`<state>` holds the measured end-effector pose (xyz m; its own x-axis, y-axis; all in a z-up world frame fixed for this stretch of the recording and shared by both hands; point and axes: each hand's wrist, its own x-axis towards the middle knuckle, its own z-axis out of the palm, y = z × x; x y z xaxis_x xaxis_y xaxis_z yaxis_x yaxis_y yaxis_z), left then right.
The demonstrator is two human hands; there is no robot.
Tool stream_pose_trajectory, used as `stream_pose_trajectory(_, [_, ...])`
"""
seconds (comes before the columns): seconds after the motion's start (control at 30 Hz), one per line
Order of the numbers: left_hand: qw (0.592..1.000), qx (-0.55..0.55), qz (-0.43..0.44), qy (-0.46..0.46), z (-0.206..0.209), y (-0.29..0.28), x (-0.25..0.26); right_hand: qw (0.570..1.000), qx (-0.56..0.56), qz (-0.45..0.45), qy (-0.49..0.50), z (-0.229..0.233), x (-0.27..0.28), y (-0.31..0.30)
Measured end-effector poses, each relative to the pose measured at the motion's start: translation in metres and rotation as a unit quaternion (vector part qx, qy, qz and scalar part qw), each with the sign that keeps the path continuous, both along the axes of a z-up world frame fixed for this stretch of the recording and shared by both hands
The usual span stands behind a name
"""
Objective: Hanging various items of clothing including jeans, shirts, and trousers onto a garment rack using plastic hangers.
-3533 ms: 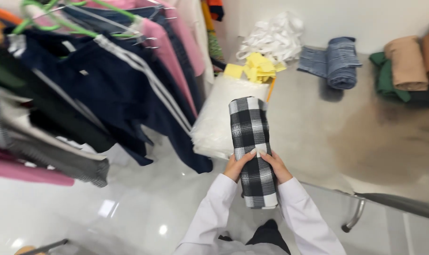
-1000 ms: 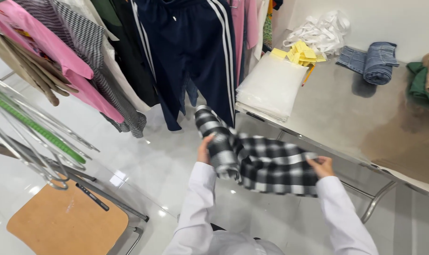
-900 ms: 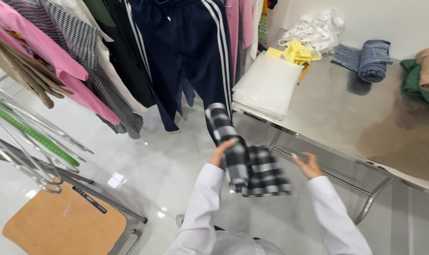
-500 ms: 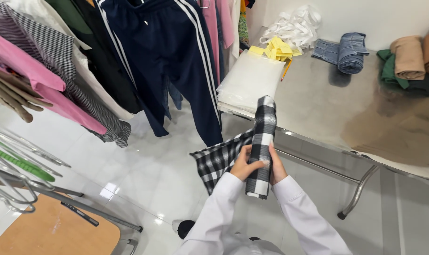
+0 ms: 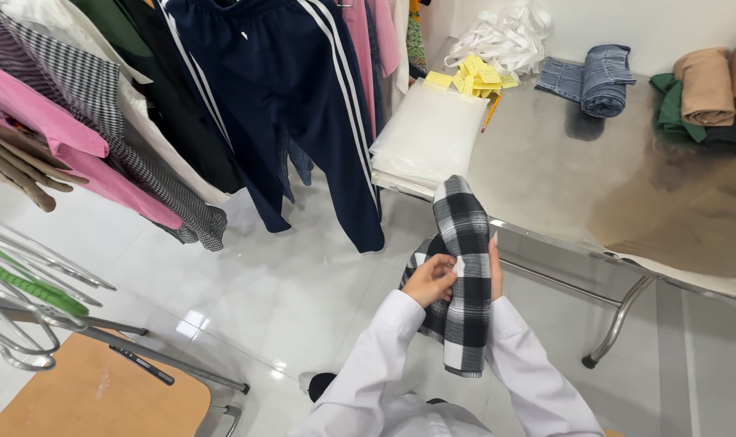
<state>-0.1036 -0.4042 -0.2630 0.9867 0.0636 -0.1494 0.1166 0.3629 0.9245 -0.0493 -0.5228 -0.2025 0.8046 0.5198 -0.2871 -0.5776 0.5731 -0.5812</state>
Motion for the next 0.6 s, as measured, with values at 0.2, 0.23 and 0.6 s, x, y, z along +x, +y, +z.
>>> stream_pose_trajectory(0.2, [0.998,-0.004,-0.062,-0.009,0.115,-0.006,-0.029,0.957,-0.279,0.051,0.056,0.128,-0.108,-0.046])
stream_pose_trajectory(0.23, [0.998,-0.003,-0.064,-0.009,0.109,-0.009,-0.026,0.958,-0.278,0.049,0.057,0.135,-0.11,-0.044])
stream_pose_trajectory(0.6, [0.982,0.054,0.176,-0.04,0.018,0.008,0.003,0.994,-0.047,0.023,-0.098,-0.033,0.027,-0.022])
